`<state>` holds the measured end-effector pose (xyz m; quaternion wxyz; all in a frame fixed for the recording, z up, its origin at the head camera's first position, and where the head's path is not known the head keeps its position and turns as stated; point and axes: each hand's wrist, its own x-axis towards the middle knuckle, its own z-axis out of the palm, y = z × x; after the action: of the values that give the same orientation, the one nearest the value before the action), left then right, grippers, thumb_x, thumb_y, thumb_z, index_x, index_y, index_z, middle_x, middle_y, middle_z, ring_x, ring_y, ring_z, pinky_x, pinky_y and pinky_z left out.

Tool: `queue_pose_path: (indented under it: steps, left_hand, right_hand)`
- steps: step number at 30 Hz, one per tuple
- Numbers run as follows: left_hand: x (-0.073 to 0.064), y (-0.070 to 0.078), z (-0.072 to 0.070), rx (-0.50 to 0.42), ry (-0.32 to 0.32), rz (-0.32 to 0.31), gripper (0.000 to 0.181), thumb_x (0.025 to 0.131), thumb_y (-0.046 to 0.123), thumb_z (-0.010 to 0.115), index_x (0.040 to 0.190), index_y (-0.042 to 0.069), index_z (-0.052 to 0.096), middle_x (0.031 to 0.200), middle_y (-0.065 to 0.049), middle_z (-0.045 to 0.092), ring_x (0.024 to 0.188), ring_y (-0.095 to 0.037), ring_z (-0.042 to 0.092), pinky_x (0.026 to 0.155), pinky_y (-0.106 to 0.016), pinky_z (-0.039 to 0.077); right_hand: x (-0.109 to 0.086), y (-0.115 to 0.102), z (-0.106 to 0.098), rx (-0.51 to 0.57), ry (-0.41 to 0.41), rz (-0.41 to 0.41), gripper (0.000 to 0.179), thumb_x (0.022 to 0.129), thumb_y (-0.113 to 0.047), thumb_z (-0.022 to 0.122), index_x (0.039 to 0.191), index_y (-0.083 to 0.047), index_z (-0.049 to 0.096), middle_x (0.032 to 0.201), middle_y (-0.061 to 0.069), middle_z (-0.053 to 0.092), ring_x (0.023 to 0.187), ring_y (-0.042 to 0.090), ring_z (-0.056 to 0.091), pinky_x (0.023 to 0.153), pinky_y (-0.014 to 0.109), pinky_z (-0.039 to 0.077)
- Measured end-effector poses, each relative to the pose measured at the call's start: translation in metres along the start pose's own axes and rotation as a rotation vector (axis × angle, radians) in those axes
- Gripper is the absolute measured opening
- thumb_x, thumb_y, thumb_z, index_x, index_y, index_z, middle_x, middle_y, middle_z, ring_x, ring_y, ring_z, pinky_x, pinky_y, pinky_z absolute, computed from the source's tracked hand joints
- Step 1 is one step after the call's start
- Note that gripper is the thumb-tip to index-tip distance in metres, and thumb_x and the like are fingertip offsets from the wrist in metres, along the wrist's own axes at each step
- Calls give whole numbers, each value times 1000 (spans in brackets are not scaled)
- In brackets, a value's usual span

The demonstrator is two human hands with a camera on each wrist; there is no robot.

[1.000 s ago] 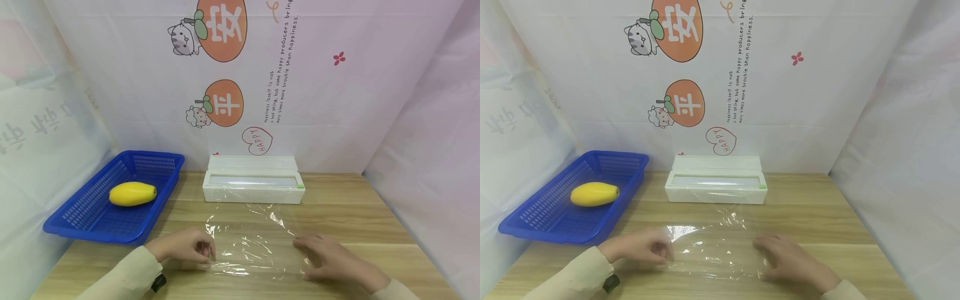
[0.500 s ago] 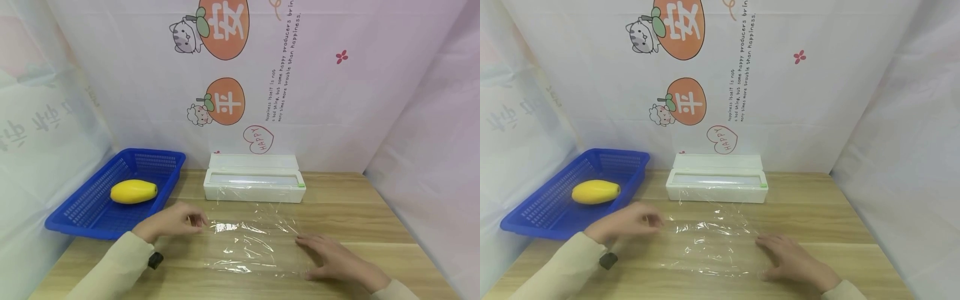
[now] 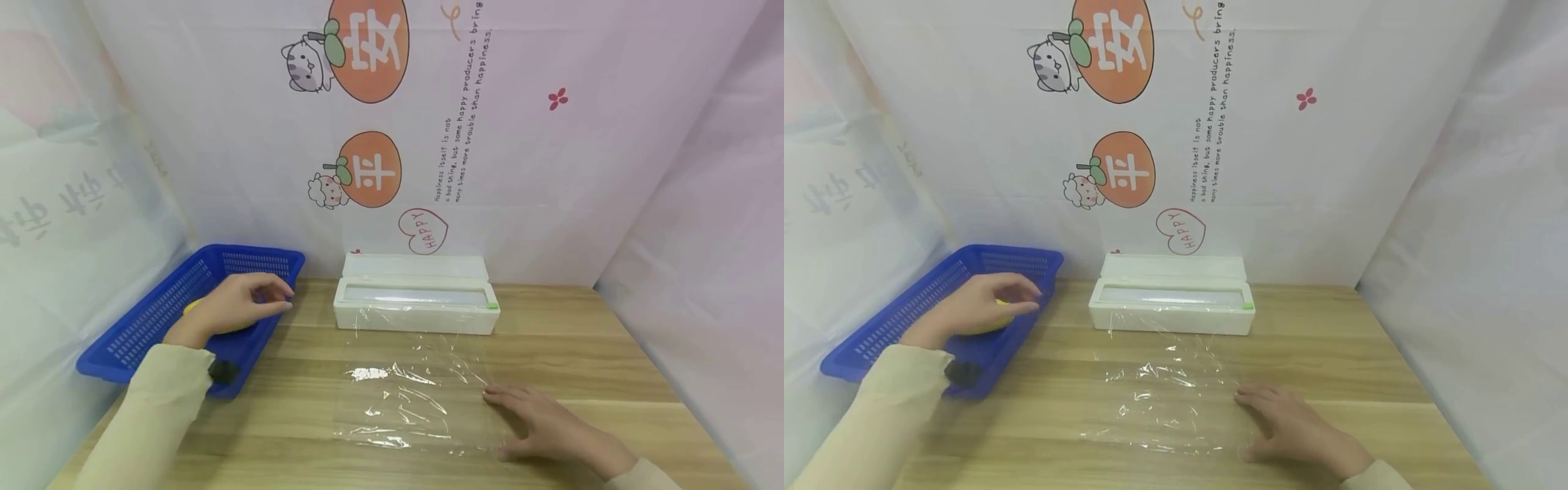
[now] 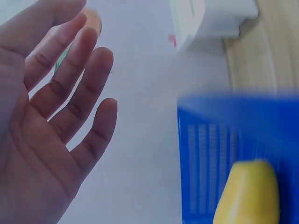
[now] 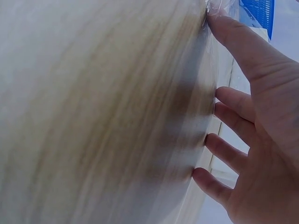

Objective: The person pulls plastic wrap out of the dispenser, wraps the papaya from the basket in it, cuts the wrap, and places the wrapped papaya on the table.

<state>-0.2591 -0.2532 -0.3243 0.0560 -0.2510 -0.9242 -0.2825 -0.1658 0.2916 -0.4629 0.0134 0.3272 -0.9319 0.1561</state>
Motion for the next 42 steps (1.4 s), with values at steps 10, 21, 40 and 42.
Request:
queue_pose_path:
  steps: [10,21,40,42]
  left_hand:
    - [-5,-63,-31,-28,-10,-244,44,94,51,66,117,14,70,108,-5,69,102,-27,62,93,-54,49]
    - [-18,-110,-25,43,-33,-401,70,94,55,64,135,-1,57,138,-31,51,125,-50,46,100,-67,38]
    - [-40,-138,-12,-1,-132,-496,91,86,50,75,149,-4,37,144,-42,33,119,-53,44,92,-66,43]
    - [-40,-139,-11,-1,-139,-495,92,85,48,76,149,-4,36,143,-42,33,117,-52,45,91,-65,44]
  right_hand:
    - [-2,-1,0,5,5,-2,88,75,-71,71,139,-12,58,142,6,56,124,38,52,98,66,41]
    - [-2,-1,1,17,-7,8,88,76,-71,70,141,-13,56,143,5,55,125,37,52,98,66,41]
    - [-3,-1,2,27,10,17,88,76,-72,70,142,-15,56,144,5,54,126,37,51,99,66,39]
    - [-3,-1,1,30,5,21,88,76,-72,70,142,-15,56,144,5,54,127,37,50,99,67,39]
